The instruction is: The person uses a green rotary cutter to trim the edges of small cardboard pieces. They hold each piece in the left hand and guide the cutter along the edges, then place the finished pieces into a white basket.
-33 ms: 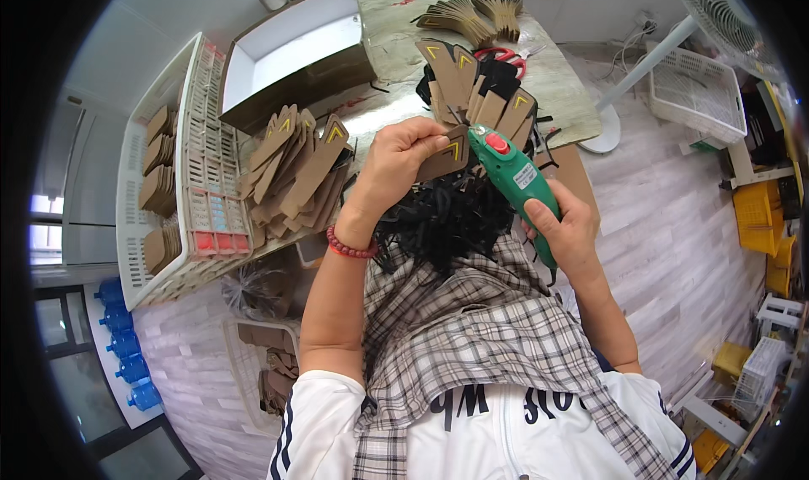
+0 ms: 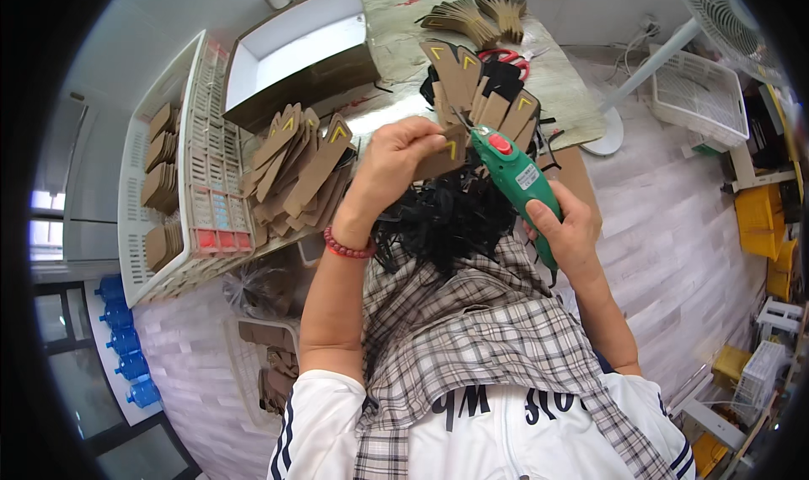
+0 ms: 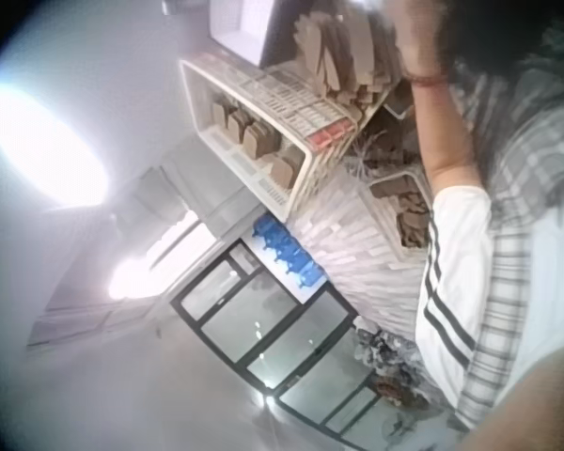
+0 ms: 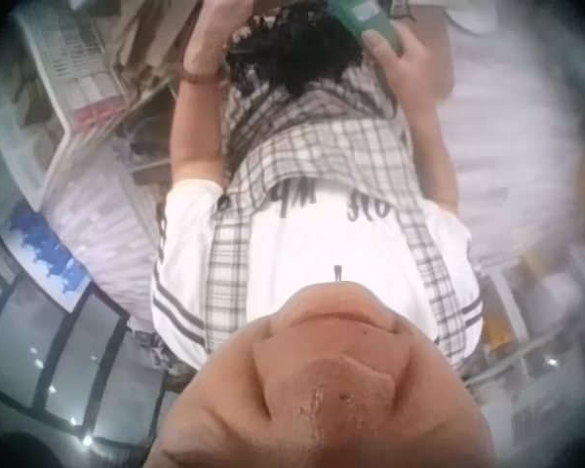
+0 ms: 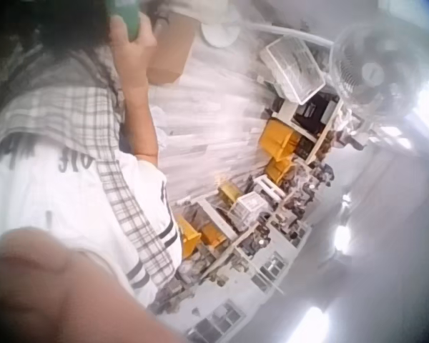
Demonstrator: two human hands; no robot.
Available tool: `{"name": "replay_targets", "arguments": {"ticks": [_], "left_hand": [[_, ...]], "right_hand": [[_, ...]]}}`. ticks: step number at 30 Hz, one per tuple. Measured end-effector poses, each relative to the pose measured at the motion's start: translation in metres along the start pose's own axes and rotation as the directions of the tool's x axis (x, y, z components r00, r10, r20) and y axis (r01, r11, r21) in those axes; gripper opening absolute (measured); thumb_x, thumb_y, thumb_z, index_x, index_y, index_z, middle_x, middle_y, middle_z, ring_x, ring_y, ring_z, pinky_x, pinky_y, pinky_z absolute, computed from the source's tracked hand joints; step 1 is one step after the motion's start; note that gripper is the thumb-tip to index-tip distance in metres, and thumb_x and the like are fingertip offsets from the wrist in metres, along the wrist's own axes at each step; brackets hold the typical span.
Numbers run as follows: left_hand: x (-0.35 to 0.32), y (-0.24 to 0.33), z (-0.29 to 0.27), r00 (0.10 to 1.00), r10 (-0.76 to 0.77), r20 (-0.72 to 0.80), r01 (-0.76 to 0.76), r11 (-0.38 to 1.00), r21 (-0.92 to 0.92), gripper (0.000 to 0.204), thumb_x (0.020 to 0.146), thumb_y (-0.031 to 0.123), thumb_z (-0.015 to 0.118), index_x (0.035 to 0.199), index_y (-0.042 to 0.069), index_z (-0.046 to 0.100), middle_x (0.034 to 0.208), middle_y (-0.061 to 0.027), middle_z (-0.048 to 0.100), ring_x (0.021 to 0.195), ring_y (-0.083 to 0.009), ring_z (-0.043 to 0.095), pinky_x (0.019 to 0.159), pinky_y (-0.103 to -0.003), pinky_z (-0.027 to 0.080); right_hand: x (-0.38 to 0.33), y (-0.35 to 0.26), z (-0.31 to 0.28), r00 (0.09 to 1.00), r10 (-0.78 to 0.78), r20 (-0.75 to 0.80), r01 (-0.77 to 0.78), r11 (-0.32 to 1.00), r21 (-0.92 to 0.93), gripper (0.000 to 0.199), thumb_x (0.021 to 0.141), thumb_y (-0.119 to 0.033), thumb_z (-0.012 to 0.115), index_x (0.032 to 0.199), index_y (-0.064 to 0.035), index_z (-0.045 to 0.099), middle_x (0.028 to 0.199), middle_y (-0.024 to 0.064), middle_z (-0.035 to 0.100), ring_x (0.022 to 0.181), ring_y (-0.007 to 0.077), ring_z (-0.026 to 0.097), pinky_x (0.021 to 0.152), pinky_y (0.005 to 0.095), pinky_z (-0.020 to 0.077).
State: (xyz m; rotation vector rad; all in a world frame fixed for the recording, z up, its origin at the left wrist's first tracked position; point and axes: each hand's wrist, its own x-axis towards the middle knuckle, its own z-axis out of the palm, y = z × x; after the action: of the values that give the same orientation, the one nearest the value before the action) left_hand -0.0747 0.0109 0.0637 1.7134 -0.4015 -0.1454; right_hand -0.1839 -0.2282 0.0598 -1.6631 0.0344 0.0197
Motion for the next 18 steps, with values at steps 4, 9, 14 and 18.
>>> {"name": "replay_targets", "arguments": {"ticks": [4, 9, 14, 18], "left_hand": [[-0.006, 0.018, -0.072, 0.952, 0.024, -0.305, 0.012, 0.993, 0.118, 0.015, 0.088, 0.01, 0.06, 0.095, 0.0, 0.068, 0.08, 0.0004, 0.064, 0.074, -0.007, 0.057, 0.067, -0.022, 0.045], [0.016, -0.024, -0.158, 0.77, 0.511, -0.383, 0.152, 0.436, 0.887, 0.019, 0.083, 0.017, 0.065, 0.097, 0.004, 0.07, 0.09, -0.0096, 0.065, 0.084, -0.0214, 0.059, 0.076, -0.034, 0.047], [0.099, -0.052, -0.043, 0.789, 0.263, -0.555, 0.148, 0.795, 0.588, 0.025, 0.076, 0.033, 0.071, 0.077, 0.008, 0.069, 0.079, -0.01, 0.065, 0.078, -0.0266, 0.06, 0.073, -0.039, 0.047], [0.165, -0.086, 0.016, 0.747, -0.134, -0.651, 0.426, 0.848, 0.315, 0.037, 0.07, 0.031, 0.078, 0.086, 0.0, 0.065, 0.082, -0.014, 0.067, 0.078, -0.0233, 0.064, 0.071, -0.036, 0.049]], "right_hand": [[-0.003, 0.005, 0.0, 0.999, 0.032, -0.009, -0.032, 0.999, 0.034, 0.024, 0.088, -0.02, 0.065, 0.099, 0.0015, 0.06, 0.069, 0.0011, 0.057, 0.057, 0.0059, 0.051, 0.053, 0.0219, 0.0423], [-0.005, 0.012, -0.004, 0.998, 0.067, -0.016, -0.066, 0.997, 0.041, 0.027, 0.089, -0.021, 0.064, 0.101, 0.0025, 0.059, 0.07, 0.0017, 0.057, 0.059, 0.006, 0.052, 0.055, 0.0216, 0.0429], [-0.003, 0.014, -0.006, 0.993, 0.094, -0.065, -0.093, 0.996, 0.017, 0.03, 0.089, -0.024, 0.064, 0.103, 0.0026, 0.059, 0.069, 0.0013, 0.057, 0.058, 0.0063, 0.051, 0.054, 0.0217, 0.0428], [0.0, 0.015, -0.009, 0.99, 0.104, -0.094, -0.103, 0.995, 0.011, 0.031, 0.089, -0.026, 0.065, 0.101, 0.0021, 0.06, 0.069, 0.0012, 0.057, 0.058, 0.0062, 0.051, 0.054, 0.0217, 0.0425]]}}
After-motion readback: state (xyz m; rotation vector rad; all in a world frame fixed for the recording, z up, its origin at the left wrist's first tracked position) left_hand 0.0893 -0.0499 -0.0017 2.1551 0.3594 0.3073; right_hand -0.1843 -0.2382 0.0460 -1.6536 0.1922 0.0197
